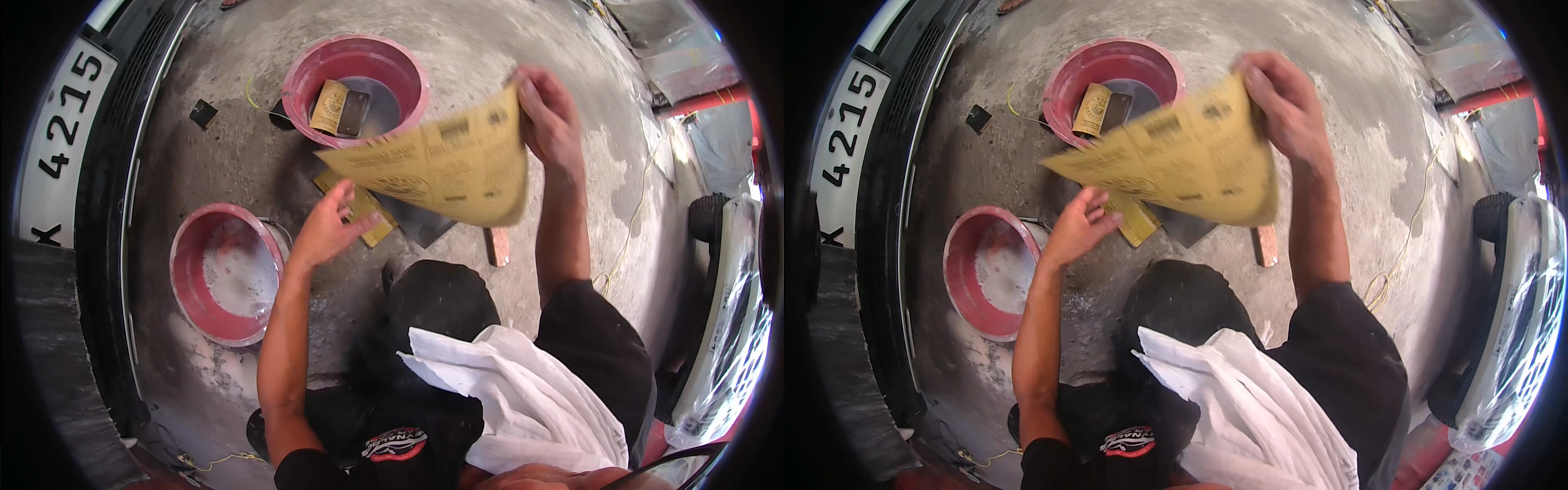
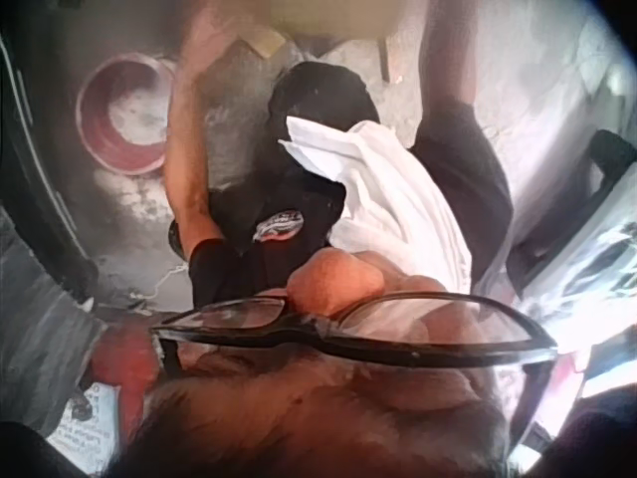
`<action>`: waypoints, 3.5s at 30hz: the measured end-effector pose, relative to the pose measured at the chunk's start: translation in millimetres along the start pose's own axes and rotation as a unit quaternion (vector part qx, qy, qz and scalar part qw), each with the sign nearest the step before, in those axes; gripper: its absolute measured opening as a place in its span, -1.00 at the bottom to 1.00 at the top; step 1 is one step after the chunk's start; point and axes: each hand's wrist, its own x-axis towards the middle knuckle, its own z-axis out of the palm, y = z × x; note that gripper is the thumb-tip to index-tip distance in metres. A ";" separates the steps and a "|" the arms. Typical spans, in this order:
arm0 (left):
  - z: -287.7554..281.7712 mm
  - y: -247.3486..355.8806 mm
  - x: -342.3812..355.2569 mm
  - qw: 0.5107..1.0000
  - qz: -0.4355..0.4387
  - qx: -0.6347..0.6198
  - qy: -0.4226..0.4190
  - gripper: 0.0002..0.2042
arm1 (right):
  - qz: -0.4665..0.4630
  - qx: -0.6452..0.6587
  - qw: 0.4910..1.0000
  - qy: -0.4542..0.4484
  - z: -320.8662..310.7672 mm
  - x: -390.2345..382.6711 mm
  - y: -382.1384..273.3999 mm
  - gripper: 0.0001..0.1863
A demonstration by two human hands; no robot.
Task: The person prepares sandpaper by wrapping it around a sanding block, then sands a pink primer patch on the white car hood using circular and back-and-forth motions. The person repeatedly dips the sanding block into a bucket of water during the process.
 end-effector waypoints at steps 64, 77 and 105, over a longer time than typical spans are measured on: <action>-133.2 125.6 -168.5 0.784 0.217 -0.197 0.548 -0.48 | 0.070 0.188 0.947 -0.250 346.3 -42.6 24.9 -0.15; -156.1 104.7 -173.3 0.811 0.192 -0.311 0.457 -0.57 | 0.178 0.327 0.903 -0.216 338.6 -29.4 48.3 -0.49; -161.9 104.4 -184.6 0.844 0.191 -0.163 0.474 -0.68 | 0.199 0.304 0.931 -0.031 313.1 -2.8 80.6 -0.17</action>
